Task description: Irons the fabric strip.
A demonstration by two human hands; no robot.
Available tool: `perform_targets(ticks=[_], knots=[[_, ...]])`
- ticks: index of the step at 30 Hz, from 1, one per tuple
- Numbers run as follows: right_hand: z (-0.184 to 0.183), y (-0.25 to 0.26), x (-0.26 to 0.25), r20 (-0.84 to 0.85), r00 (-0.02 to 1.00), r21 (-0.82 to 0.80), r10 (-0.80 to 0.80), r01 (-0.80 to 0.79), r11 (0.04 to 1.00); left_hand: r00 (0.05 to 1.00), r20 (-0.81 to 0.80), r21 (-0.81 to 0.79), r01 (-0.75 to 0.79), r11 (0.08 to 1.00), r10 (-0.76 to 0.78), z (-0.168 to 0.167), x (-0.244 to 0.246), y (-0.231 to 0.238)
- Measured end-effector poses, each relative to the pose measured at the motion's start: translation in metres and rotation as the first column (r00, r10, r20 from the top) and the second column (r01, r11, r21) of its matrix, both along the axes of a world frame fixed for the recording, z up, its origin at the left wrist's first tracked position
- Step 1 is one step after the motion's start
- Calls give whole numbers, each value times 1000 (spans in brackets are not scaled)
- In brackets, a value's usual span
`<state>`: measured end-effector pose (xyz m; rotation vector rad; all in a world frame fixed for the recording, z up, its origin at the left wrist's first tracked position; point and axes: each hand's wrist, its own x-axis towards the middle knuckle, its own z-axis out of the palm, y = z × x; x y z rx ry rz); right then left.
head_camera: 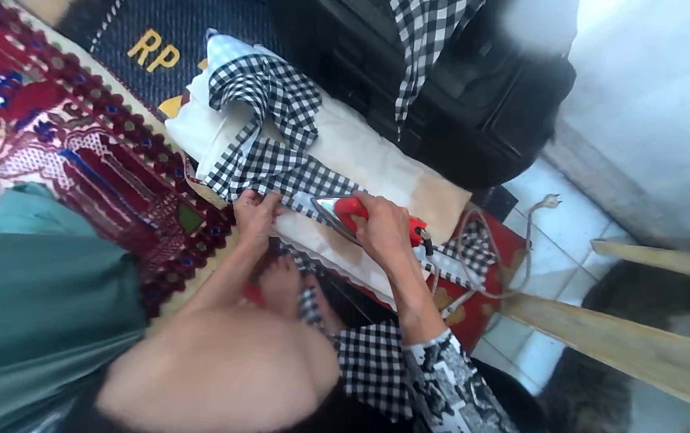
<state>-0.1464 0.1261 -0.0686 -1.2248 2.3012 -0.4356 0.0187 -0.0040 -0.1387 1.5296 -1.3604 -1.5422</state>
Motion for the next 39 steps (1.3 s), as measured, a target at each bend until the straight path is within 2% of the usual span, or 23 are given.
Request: perform_targets(ticks=[2, 5, 11, 15, 21, 27, 29, 30, 31, 32, 33, 36, 39], knots=[[-1, -12, 2, 10, 1000, 25, 17, -17, 1000, 987, 155, -8, 54, 999, -52, 35, -2, 18], [-2, -32, 9, 16, 999, 44, 45, -46, 998, 956, 286, -5, 75, 997, -70, 45, 4, 24], [0, -65, 24, -7, 990, 101, 140, -139, 985, 965, 262, -41, 36, 998, -24, 48, 5, 26], [4, -76, 26, 25, 986, 151, 165, -167, 974, 952, 305, -52, 48, 997, -30, 61, -1, 31], [10, -62, 13, 99, 981, 171, 164, -179, 969, 940, 340, -24, 36, 999, -26, 62, -1, 28], [9, -31, -1, 71, 981, 209, 179, -190, 959, 924, 379, 65, 35, 997, -57, 77, -7, 26], [10, -31, 3, 79, 985, 187, 156, -168, 968, 935, 349, 92, 41, 995, -71, 63, -1, 16], [9, -36, 5, 84, 987, 209, 135, -150, 966, 952, 294, 36, 77, 996, -84, 34, 13, 6], [8, -43, 8, 90, 990, 226, 109, -127, 966, 975, 217, -122, 64, 990, -36, -12, 28, -6], [6, -50, 14, 85, 993, 219, 87, -104, 970, 985, 168, -143, 71, 987, -46, -40, 38, -18], [4, -57, 21, 75, 995, 205, 72, -86, 975, 985, 157, -114, 90, 989, -72, -50, 43, -25], [0, -78, 38, 36, 998, 156, 56, -61, 986, 977, 194, -43, 100, 994, -89, -45, 43, -28], [4, -81, 38, 76, 995, 162, 60, -72, 984, 971, 218, -42, 109, 993, -98, -41, 43, -28]])
